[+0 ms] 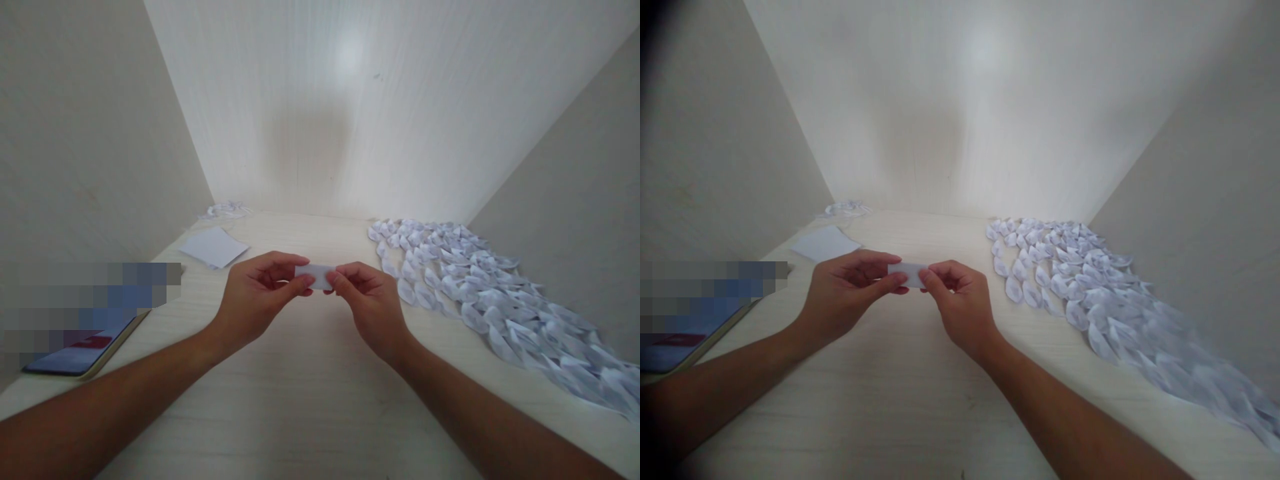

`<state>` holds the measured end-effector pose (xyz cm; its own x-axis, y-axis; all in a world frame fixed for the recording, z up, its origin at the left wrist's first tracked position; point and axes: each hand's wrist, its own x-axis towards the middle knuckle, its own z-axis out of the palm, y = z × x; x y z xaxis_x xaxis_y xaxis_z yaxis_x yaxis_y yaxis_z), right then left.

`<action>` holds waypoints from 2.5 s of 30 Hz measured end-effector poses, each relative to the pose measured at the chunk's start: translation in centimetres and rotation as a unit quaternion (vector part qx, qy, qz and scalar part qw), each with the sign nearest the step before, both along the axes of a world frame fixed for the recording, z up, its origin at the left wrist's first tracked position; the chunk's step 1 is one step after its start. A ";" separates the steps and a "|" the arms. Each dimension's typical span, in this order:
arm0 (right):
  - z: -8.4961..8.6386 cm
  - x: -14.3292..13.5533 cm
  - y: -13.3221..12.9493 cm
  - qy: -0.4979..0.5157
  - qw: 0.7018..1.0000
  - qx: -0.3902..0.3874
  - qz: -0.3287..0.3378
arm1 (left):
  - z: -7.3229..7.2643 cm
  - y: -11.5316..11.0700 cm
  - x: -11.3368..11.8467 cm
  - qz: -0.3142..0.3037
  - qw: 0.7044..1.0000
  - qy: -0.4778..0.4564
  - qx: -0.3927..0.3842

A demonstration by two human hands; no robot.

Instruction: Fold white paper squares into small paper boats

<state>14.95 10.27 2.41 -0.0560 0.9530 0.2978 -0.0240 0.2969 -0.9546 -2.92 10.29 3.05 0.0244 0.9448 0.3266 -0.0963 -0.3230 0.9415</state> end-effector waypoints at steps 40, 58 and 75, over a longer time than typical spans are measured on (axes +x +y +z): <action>-0.1 1.5 1.6 -0.149 0.987 -0.017 0.065 | -1.8 0.9 -0.5 -0.119 0.967 -0.055 -0.220; -0.2 1.1 1.2 -0.119 0.992 -0.016 0.039 | -1.3 0.3 0.1 -0.076 0.982 -0.025 -0.172; -0.2 0.3 0.0 -0.089 0.996 -0.012 0.028 | -0.6 -0.9 0.7 -0.101 0.980 0.059 -0.161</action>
<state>15.21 10.32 2.18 -0.1588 0.9538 0.2553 0.1304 0.2765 -0.9521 -2.23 9.43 2.42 0.2421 0.9703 -0.0047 -0.0124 0.0079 0.9999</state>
